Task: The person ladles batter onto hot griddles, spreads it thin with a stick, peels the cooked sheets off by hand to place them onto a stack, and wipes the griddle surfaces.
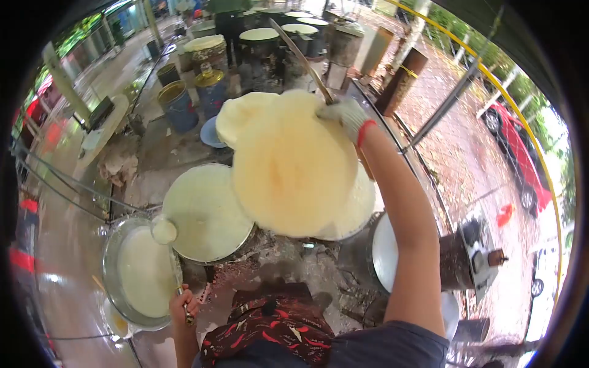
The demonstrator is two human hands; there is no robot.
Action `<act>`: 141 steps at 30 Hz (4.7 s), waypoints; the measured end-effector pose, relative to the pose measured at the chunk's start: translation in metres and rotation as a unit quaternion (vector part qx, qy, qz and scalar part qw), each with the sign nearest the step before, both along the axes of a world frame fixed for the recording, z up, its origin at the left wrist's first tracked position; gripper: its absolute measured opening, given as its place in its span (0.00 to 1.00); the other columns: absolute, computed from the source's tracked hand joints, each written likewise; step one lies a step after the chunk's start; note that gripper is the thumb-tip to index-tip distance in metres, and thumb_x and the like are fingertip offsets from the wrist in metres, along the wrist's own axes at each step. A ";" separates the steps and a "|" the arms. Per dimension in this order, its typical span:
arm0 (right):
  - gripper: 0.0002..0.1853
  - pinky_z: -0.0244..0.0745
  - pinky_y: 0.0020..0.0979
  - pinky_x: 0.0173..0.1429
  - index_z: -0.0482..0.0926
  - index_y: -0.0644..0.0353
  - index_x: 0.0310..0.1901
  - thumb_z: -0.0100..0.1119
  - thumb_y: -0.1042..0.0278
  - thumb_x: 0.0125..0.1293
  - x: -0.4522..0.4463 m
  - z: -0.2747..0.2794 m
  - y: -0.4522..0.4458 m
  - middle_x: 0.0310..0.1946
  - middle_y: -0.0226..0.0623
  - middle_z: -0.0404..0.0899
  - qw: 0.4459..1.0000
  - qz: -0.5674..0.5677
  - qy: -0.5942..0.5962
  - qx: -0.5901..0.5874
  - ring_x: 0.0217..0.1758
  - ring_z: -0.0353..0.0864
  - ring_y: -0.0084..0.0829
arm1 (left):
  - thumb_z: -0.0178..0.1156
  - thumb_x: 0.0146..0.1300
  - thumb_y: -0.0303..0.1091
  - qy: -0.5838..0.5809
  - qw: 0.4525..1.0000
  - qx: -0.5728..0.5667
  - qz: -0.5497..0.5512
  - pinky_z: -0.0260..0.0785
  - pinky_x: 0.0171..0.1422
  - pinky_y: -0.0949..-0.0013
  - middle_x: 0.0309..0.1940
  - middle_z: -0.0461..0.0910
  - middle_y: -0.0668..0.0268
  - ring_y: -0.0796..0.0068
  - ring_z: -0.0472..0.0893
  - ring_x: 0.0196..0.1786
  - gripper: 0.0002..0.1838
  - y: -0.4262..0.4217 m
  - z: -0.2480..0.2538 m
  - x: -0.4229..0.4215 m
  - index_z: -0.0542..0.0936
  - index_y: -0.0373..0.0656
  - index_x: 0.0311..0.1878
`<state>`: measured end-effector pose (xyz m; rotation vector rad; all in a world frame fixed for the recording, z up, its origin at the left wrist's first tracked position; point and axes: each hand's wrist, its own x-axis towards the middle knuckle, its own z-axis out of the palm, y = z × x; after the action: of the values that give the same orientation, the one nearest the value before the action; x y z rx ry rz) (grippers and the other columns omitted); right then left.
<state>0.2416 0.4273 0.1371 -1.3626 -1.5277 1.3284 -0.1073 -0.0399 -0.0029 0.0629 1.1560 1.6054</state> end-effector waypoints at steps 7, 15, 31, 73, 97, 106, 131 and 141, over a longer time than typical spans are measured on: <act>0.14 0.73 0.38 0.37 0.81 0.56 0.37 0.55 0.57 0.56 -0.135 0.075 0.062 0.28 0.44 0.81 0.832 0.102 -0.294 0.460 0.31 0.81 0.40 | 0.50 0.59 0.24 0.025 0.981 -0.068 0.180 0.52 0.12 0.81 0.19 0.62 0.71 0.84 0.59 0.13 0.10 0.009 0.008 0.011 0.68 0.40 0.44; 0.10 0.76 0.41 0.41 0.80 0.53 0.34 0.47 0.66 0.60 -0.230 -0.140 0.137 0.35 0.42 0.79 0.754 0.202 -0.454 0.429 0.39 0.81 0.43 | 0.52 0.60 0.27 0.025 0.962 -0.083 0.259 0.51 0.12 0.82 0.19 0.62 0.72 0.85 0.58 0.13 0.10 0.041 0.019 0.022 0.70 0.38 0.44; 0.25 0.71 0.39 0.54 0.70 0.57 0.58 0.56 0.57 0.60 -0.300 -0.208 0.035 0.47 0.51 0.77 0.895 0.311 -0.197 0.252 0.51 0.77 0.45 | 0.45 0.69 0.40 -0.161 0.948 0.037 0.272 0.52 0.14 0.78 0.19 0.63 0.70 0.82 0.60 0.13 0.12 0.003 -0.004 -0.024 0.70 0.40 0.43; 0.17 0.53 0.19 0.13 0.68 0.56 0.55 0.49 0.61 0.68 -0.563 -0.060 -0.397 0.18 0.29 0.68 0.844 0.388 0.281 -0.243 0.11 0.59 0.17 | 0.53 0.63 0.34 0.267 0.961 0.020 0.070 0.53 0.10 0.76 0.14 0.58 0.74 0.84 0.59 0.10 0.08 -0.107 0.100 -0.365 0.64 0.45 0.37; 0.21 0.72 0.35 0.49 0.70 0.42 0.60 0.45 0.54 0.66 0.229 -0.184 -0.741 0.43 0.45 0.79 0.949 -0.149 -0.190 -0.202 0.42 0.79 0.43 | 0.49 0.64 0.28 -0.151 0.721 -0.109 -0.668 0.55 0.13 0.78 0.14 0.58 0.76 0.87 0.58 0.12 0.09 -0.046 0.009 0.287 0.65 0.47 0.27; 0.21 0.69 0.25 0.53 0.69 0.53 0.61 0.48 0.60 0.67 0.275 -0.231 -0.794 0.47 0.38 0.79 0.787 -0.608 0.055 -0.089 0.47 0.78 0.28 | 0.50 0.62 0.26 -0.007 0.425 0.031 -0.905 0.52 0.10 0.78 0.14 0.59 0.74 0.85 0.59 0.10 0.03 -0.080 0.049 0.546 0.65 0.43 0.36; 0.19 0.72 0.32 0.41 0.73 0.60 0.57 0.46 0.62 0.69 0.390 -0.349 -0.734 0.38 0.40 0.82 0.317 -0.945 0.075 0.022 0.36 0.80 0.32 | 0.48 0.58 0.27 0.458 0.063 0.554 -0.693 0.67 0.43 0.46 0.33 0.77 0.43 0.40 0.77 0.39 0.13 -0.034 -0.127 0.862 0.67 0.39 0.48; 0.20 0.68 0.24 0.29 0.76 0.58 0.54 0.50 0.56 0.65 0.415 -0.320 -0.712 0.26 0.30 0.77 0.350 -0.929 0.111 -0.052 0.24 0.73 0.23 | 0.53 0.60 0.33 0.523 0.067 0.563 -0.637 0.70 0.42 0.50 0.35 0.77 0.48 0.47 0.79 0.38 0.14 0.017 -0.115 0.872 0.68 0.41 0.49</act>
<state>0.6569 -0.2847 -0.1830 -1.5788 0.7919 -0.1172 0.7648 -0.0230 -0.1179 2.7310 -0.2199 -0.1204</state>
